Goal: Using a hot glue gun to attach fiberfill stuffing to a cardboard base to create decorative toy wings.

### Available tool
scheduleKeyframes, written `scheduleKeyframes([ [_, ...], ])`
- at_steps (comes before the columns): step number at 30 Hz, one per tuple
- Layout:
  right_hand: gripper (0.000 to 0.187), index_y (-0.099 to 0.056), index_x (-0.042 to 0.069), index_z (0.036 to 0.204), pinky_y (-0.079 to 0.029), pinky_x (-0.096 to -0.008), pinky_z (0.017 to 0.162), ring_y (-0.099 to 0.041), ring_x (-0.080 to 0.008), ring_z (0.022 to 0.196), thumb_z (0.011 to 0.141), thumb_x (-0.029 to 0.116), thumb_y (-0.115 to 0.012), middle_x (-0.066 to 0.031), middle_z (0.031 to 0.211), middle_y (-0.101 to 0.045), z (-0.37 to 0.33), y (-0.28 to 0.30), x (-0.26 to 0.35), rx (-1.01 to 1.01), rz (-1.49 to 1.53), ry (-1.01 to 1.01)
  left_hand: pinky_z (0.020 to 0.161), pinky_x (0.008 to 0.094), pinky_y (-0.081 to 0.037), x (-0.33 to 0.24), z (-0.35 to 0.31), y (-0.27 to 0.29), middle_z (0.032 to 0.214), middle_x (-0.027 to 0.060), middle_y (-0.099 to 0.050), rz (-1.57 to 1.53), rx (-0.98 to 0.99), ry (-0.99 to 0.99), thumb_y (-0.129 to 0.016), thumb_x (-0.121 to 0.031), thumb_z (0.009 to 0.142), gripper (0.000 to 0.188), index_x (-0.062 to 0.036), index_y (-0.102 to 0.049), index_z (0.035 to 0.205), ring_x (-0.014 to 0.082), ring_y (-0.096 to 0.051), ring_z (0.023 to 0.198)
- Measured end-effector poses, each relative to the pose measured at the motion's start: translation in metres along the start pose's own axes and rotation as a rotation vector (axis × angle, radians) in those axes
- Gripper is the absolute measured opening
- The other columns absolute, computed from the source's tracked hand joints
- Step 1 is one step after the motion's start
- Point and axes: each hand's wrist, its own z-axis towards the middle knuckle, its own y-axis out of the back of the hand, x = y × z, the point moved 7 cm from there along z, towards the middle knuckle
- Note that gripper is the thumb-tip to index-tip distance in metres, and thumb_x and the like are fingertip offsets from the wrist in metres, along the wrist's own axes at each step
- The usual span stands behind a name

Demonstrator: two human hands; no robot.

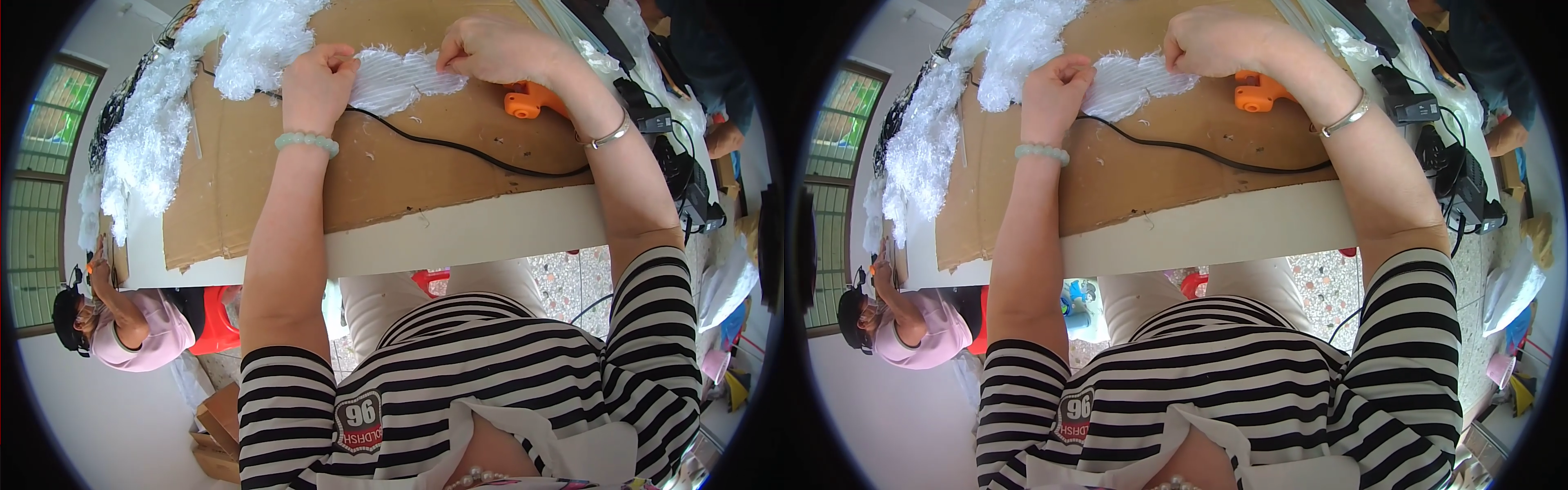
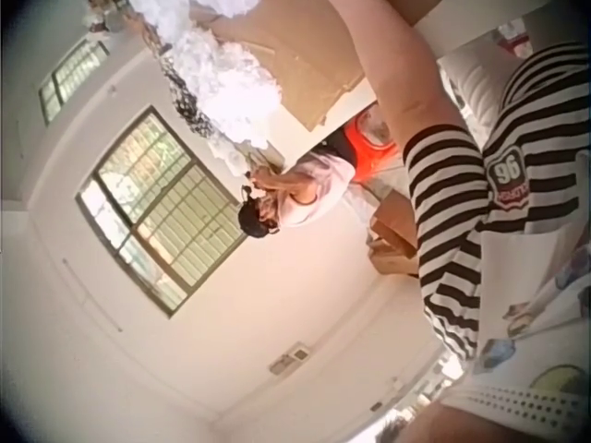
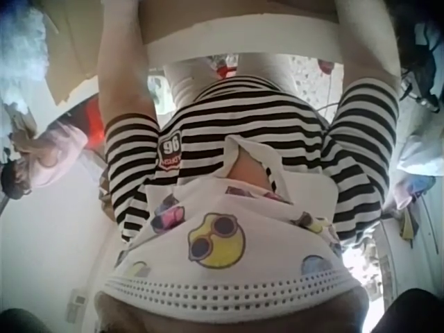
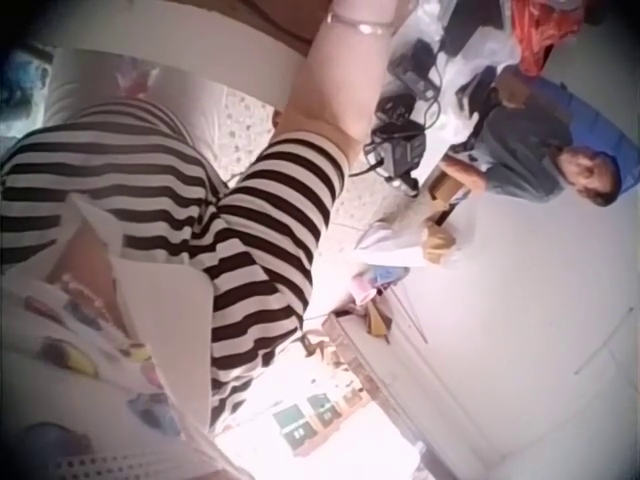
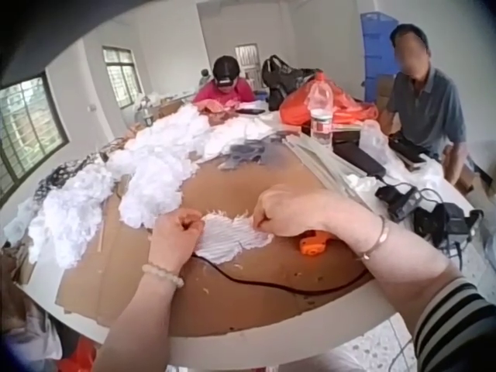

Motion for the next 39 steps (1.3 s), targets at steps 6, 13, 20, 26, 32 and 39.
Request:
scheduleKeyframes([
  [6, 0.019, -0.07, 0.002, 0.092, -0.047, -0.0345, 0.083, -0.061, -0.0275, 0.093, 0.081, 0.011, -0.058, -0.0122, 0.095, -0.067, -0.001, -0.004, 0.0, -0.031, -0.02, 0.058, 0.062, 0.0278, -0.05, 0.005, -0.007, 0.018, 0.077, 0.0108, -0.069, 0.075, 0.002, -0.014, -0.064, -0.014, 0.081, 0.021, -0.003, -0.068, 0.098, 0.015, -0.064, 0.067],
  [13, 0.016, -0.069, 0.001, 0.085, -0.048, -0.037, 0.08, -0.061, -0.0298, 0.089, 0.079, 0.011, -0.057, -0.0135, 0.09, -0.066, -0.008, -0.003, -0.004, -0.147, -0.112, 0.137, 0.061, 0.0419, -0.05, -0.045, -0.027, 0.016, 0.072, 0.0146, -0.065, 0.489, 0.069, -0.267, -0.059, -0.018, 0.084, 0.012, -0.0092, -0.067, 0.086, 0.0329, -0.063, 0.069],
  [20, 0.016, -0.067, 0.003, 0.081, -0.049, -0.0439, 0.076, -0.062, -0.0372, 0.087, 0.076, 0.012, -0.056, -0.0192, 0.088, -0.066, -0.017, 0.012, 0.012, -0.063, -0.242, 0.122, 0.056, 0.042, -0.048, -0.052, -0.059, 0.036, 0.071, 0.014, -0.064, 0.473, 0.096, -0.3, -0.059, -0.014, 0.084, 0.007, -0.0088, -0.062, 0.088, 0.0329, -0.062, 0.064],
  [26, 0.015, -0.068, 0.001, 0.083, -0.048, -0.0393, 0.076, -0.061, -0.0323, 0.086, 0.077, 0.008, -0.057, -0.0144, 0.086, -0.066, -0.015, 0.002, 0.003, -0.057, -0.168, 0.107, 0.064, 0.0404, -0.05, -0.087, -0.065, 0.022, 0.082, 0.013, -0.064, 0.394, 0.041, -0.502, -0.062, -0.012, 0.081, 0.01, -0.0044, -0.063, 0.086, 0.0304, -0.061, 0.075],
  [32, 0.015, -0.066, 0.001, 0.084, -0.047, -0.0392, 0.074, -0.061, -0.0296, 0.084, 0.078, 0.011, -0.058, -0.0132, 0.087, -0.065, -0.01, 0.007, 0.002, -0.299, -0.081, 0.261, 0.072, 0.0379, -0.05, -0.105, -0.072, -0.013, 0.09, 0.0085, -0.065, 0.252, 0.267, -0.595, -0.064, -0.013, 0.079, 0.014, -0.0017, -0.064, 0.088, 0.0291, -0.06, 0.082],
  [39, 0.018, -0.068, 0.003, 0.086, -0.049, -0.0433, 0.077, -0.063, -0.035, 0.088, 0.075, 0.015, -0.058, -0.0185, 0.088, -0.066, 0.033, 0.027, 0.02, -0.244, -0.206, 0.194, 0.072, 0.0375, -0.05, -0.093, -0.071, -0.004, 0.092, 0.009, -0.065, 0.146, 0.186, -0.636, -0.066, -0.015, 0.079, 0.019, -0.0012, -0.064, 0.091, 0.0292, -0.061, 0.083],
])
